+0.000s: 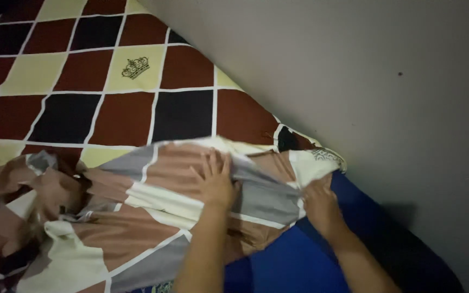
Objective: Putting a fitted sheet onto a mattress in a small bedroom.
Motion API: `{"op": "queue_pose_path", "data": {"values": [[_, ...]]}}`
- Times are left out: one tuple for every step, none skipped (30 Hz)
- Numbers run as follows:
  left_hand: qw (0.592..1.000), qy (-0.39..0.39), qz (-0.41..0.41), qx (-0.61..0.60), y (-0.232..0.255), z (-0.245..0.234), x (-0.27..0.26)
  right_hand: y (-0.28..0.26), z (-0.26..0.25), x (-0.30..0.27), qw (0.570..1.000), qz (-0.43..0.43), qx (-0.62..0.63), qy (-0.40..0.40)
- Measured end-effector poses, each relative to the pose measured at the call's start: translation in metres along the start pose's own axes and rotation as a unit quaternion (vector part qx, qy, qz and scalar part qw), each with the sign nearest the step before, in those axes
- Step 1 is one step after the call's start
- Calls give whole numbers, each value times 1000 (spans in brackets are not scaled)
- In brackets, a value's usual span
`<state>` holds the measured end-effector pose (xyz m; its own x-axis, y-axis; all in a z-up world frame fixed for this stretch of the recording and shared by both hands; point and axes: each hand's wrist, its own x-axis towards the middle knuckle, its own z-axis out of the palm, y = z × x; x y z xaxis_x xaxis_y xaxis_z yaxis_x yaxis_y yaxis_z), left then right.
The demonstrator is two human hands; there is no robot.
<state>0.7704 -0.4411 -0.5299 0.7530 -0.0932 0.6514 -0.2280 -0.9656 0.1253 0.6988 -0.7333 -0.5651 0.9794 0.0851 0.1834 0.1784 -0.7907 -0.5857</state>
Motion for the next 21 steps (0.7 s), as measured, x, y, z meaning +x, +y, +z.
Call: {"op": "queue_pose_path", "data": {"values": [[1000, 0, 1, -2, 3, -3, -1, 12, -3, -12, 1000, 2, -1, 1], [997, -66, 35, 18, 5, -6, -3, 23, -5, -26, 999, 29, -8, -12], [988, -131, 69, 38, 8, -10, -5, 35, -7, -40, 998, 56, -16, -24], [988, -131, 70, 37, 15, -9, -13, 47, -4, -43, 998, 57, -16, -23], [951, -308, 6, -8, 22, -8, -21, 59, -2, -46, 996, 86, -28, -9], [877, -473, -61, -50, 28, -8, -30, 71, 1, -49, 993, 114, -39, 5], [878, -473, -60, -49, 45, -6, -45, 67, -2, -42, 993, 115, -38, 6], [867, -480, -61, -120, 64, -4, -61, 64, -6, -38, 987, 158, -8, 20], [851, -484, -62, -191, 83, -2, -77, 62, -11, -33, 979, 201, 22, 35], [851, -485, -60, -192, 101, -6, -85, 49, -18, -23, 979, 202, 21, 36], [830, -488, -59, -264, 119, -10, -93, 36, -25, -13, 972, 225, 53, 44], [804, -487, -57, -335, 136, -14, -102, 24, -32, -3, 964, 246, 84, 52], [805, -487, -55, -335, 141, -19, -100, 30, -31, -5, 964, 246, 84, 54], [764, -515, -34, -388, 146, -25, -100, 35, -30, -8, 961, 260, 81, 46], [718, -540, -12, -439, 152, -31, -99, 42, -28, -12, 958, 273, 77, 39], [717, -541, -11, -439, 152, -50, -76, 48, -30, -19, 958, 275, 77, 40], [688, -586, -77, -421, 153, -70, -52, 55, -33, -26, 956, 286, 59, 37], [654, -628, -140, -399, 153, -90, -28, 60, -36, -33, 953, 297, 41, 34], [653, -629, -138, -398, 149, -85, -27, 75, -30, -40, 953, 299, 41, 36], [809, -492, -90, -310, 145, -80, -27, 89, -25, -47, 950, 306, 19, 60], [921, -329, -28, -207, 141, -75, -26, 103, -19, -53, 946, 313, -3, 84]]}}
